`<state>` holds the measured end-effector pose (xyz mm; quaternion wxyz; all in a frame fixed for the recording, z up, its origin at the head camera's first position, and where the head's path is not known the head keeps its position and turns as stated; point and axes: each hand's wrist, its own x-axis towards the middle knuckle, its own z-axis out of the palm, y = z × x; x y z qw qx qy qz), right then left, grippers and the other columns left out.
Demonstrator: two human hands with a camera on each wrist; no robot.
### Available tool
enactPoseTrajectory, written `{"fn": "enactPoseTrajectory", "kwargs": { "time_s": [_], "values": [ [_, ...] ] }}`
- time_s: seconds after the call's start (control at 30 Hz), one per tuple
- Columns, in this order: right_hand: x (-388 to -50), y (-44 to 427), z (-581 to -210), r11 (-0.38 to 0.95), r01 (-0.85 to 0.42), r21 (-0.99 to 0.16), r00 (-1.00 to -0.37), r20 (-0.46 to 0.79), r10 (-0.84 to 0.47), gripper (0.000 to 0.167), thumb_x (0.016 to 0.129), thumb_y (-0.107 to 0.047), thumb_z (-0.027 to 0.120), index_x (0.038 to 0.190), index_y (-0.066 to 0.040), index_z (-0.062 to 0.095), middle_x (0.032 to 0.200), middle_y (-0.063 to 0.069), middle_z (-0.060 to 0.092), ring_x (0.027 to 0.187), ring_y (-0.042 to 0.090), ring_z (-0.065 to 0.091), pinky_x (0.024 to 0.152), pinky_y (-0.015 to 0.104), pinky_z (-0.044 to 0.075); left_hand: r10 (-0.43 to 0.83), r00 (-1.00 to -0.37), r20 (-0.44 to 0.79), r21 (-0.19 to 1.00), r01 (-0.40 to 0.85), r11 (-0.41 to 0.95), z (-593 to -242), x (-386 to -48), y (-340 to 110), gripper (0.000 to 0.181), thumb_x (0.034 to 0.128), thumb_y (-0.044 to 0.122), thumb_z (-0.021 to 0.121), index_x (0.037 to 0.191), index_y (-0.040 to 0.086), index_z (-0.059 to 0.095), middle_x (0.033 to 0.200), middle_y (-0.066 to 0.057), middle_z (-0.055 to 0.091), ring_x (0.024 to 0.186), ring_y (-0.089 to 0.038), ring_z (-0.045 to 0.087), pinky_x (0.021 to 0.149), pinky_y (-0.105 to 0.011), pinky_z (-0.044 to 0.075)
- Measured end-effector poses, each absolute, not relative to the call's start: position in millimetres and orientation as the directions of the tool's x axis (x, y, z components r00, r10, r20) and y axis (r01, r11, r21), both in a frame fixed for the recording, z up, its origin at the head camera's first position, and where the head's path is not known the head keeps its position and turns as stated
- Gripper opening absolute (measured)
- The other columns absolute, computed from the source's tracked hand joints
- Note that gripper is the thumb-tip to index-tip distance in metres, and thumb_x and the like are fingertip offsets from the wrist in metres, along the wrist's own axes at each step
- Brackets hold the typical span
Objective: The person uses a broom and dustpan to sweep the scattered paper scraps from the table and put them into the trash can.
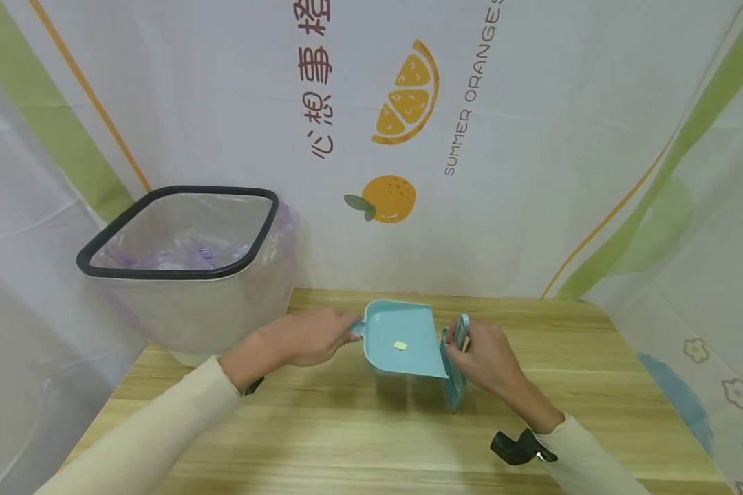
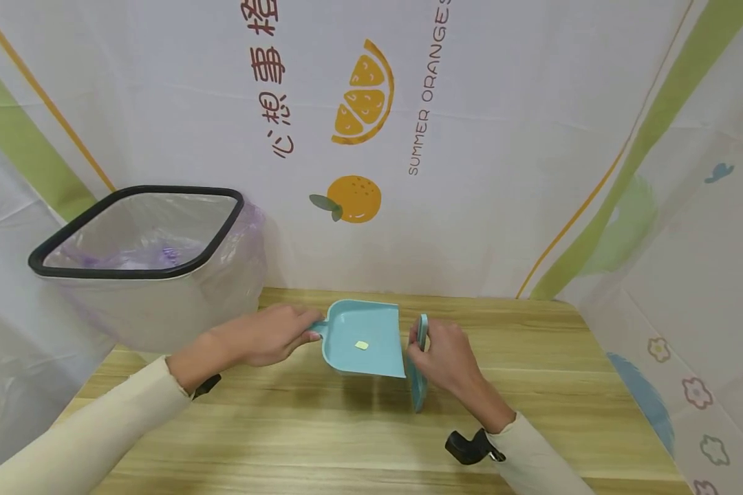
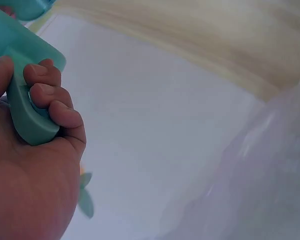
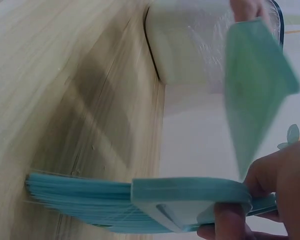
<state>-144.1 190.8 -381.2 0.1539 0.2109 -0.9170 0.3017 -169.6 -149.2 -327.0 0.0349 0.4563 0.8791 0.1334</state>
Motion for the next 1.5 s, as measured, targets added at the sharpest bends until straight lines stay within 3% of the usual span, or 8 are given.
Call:
{"fn": "enactPoseTrajectory", "kwargs": {
  "time_s": [0.17, 0.37, 0.7, 1.03, 1.27, 1.5],
  "values": [
    [-144.0, 191.6, -381.4, 0.748, -0.459, -0.479, -0.874, 0.392, -0.286, 0.011, 0.094, -0.001, 0.073, 0.091, -0.012, 0.074, 0.081, -0.003, 0.074, 0.060, 0.002, 0.057, 0.056, 0.028, 0.050, 0.808, -0.579, 0.109, 0.256, 0.802, 0.540, -301.2, -167.9, -152.5, 0.016, 0.1171, 0.017, 0.055, 0.123, 0.002, 0.059, 0.098, 0.002, 0.061, 0.093, -0.019, 0.061, 0.088, -0.041, 0.055],
    [-143.7, 191.8, -381.0, 0.755, -0.450, -0.477, -0.880, 0.384, -0.281, 0.005, 0.091, -0.004, 0.072, 0.090, -0.009, 0.072, 0.073, -0.005, 0.068, 0.058, 0.003, 0.054, 0.053, 0.028, 0.048, 0.809, -0.572, 0.136, 0.247, 0.810, 0.532, -266.6, -169.4, -157.4, 0.012, 0.1172, 0.015, 0.054, 0.114, 0.004, 0.057, 0.087, 0.002, 0.052, 0.086, -0.020, 0.055, 0.082, -0.040, 0.051],
    [-144.7, 191.6, -382.9, 0.745, -0.467, -0.477, -0.868, 0.406, -0.284, 0.010, 0.090, -0.002, 0.071, 0.088, -0.013, 0.073, 0.075, -0.007, 0.070, 0.055, 0.002, 0.051, 0.053, 0.027, 0.046, 0.726, -0.667, 0.163, 0.203, 0.743, 0.637, -216.7, -169.0, -182.8, 0.020, 0.1182, 0.019, 0.052, 0.124, 0.002, 0.059, 0.086, 0.001, 0.052, 0.078, -0.020, 0.052, 0.077, -0.042, 0.048],
    [-146.0, 190.8, -382.5, 0.738, -0.473, -0.481, -0.867, 0.404, -0.292, 0.010, 0.090, -0.002, 0.072, 0.088, -0.012, 0.073, 0.077, -0.006, 0.071, 0.056, 0.002, 0.052, 0.052, 0.027, 0.047, 0.646, -0.736, 0.202, 0.200, 0.677, 0.708, -200.3, -173.2, -228.7, 0.020, 0.1167, 0.018, 0.055, 0.127, 0.001, 0.057, 0.097, -0.003, 0.061, 0.088, -0.024, 0.055, 0.082, -0.047, 0.048],
    [-146.9, 189.4, -382.8, 0.744, -0.464, -0.480, -0.872, 0.394, -0.290, 0.010, 0.090, -0.003, 0.071, 0.089, -0.012, 0.073, 0.077, -0.005, 0.071, 0.054, 0.002, 0.049, 0.052, 0.027, 0.045, 0.586, -0.788, 0.191, 0.146, 0.613, 0.777, -191.8, -170.3, -264.9, 0.017, 0.1161, 0.017, 0.057, 0.125, 0.002, 0.057, 0.087, 0.000, 0.054, 0.083, -0.022, 0.055, 0.078, -0.046, 0.046],
    [-147.8, 189.0, -384.2, 0.746, -0.469, -0.473, -0.869, 0.398, -0.294, 0.011, 0.090, -0.002, 0.071, 0.089, -0.013, 0.073, 0.078, -0.004, 0.072, 0.054, 0.002, 0.048, 0.052, 0.027, 0.044, 0.538, -0.812, 0.227, 0.099, 0.569, 0.817, -192.9, -163.8, -301.0, 0.015, 0.1150, 0.013, 0.058, 0.124, 0.001, 0.058, 0.087, 0.001, 0.057, 0.083, -0.021, 0.055, 0.077, -0.046, 0.047]
  ]
}}
